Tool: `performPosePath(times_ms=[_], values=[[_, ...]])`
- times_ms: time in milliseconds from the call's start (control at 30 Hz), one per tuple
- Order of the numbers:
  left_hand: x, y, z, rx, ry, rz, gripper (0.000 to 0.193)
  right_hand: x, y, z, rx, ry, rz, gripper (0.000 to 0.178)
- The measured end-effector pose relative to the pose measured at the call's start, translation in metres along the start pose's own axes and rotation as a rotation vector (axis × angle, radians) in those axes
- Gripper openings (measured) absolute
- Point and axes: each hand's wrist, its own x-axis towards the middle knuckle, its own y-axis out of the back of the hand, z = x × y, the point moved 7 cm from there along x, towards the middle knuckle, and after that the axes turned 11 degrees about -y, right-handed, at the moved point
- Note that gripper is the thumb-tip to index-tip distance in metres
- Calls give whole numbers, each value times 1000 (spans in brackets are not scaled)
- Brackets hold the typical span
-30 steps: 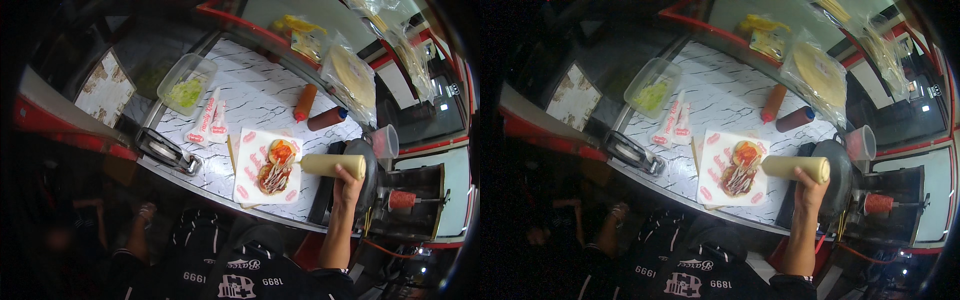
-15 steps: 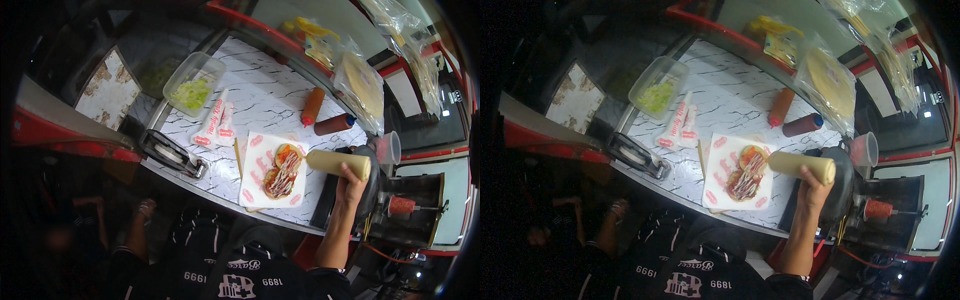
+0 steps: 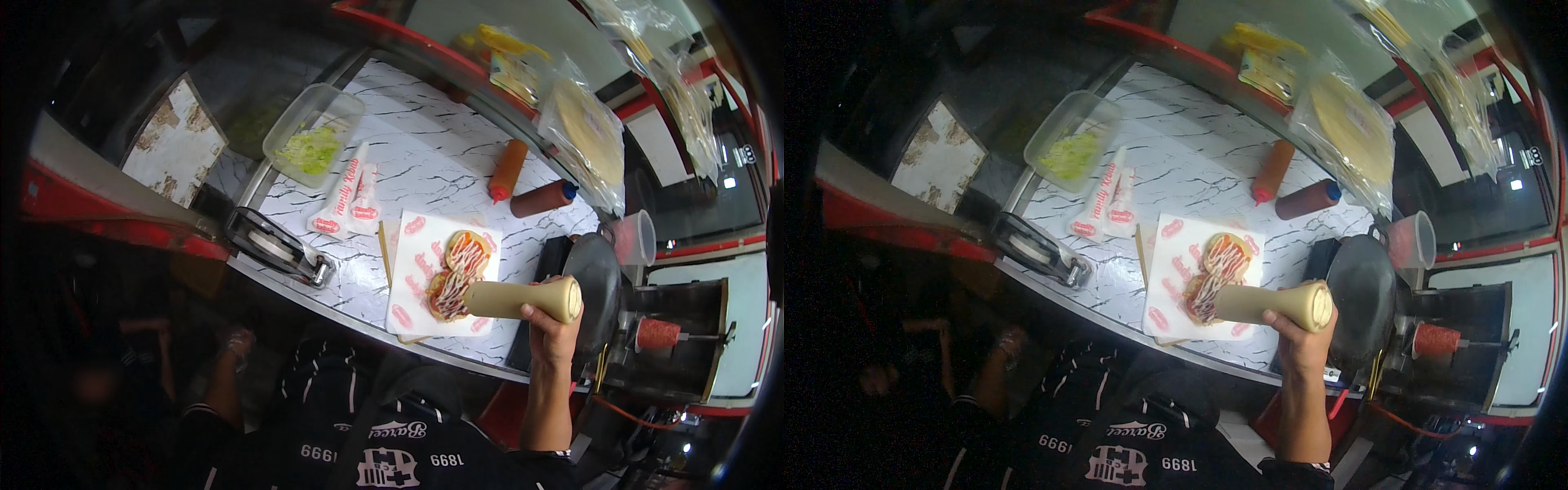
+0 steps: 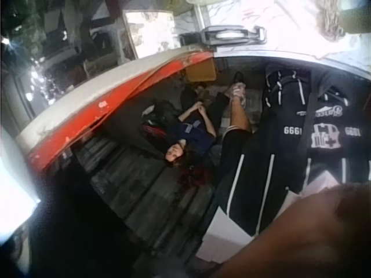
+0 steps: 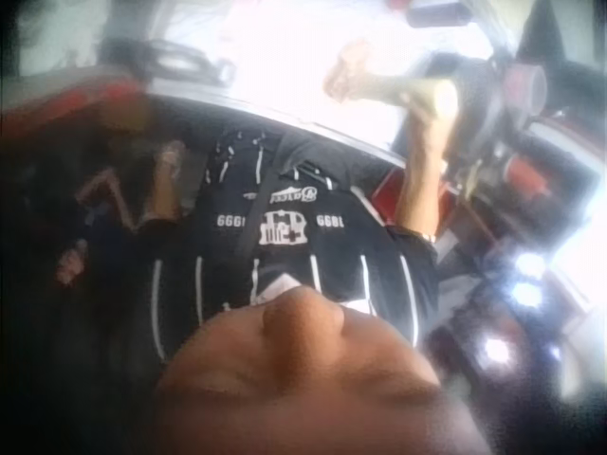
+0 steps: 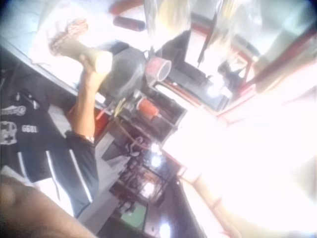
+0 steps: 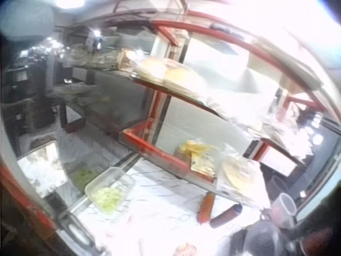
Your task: The person assembles tacos by placing cooked tortillas on a paper, adding shredded lettuce and sliced meat, and drizzling sauces. They then fold the paper to wrap the taco and place it into a plastic bag for delivery.
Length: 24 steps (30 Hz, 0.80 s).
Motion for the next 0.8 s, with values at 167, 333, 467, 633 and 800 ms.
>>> performPosePath(times_ms=[167,333,467,633,800], values=[[-3,-16,15,-27,-7,49,30,-9,7,-41,44,107,-24,69],[10,16,41,16,-60,117,29,26,28,-51,354,148,-47,76],[33,58,36,-75,-43,129,28,53,10,70,591,-289,-26,53],[19,13,24,-21,-143,129,30,138,-80,68,941,-355,-157,36],[-24,31,14,-325,153,6,36,242,-132,76,1248,-340,-308,41]])
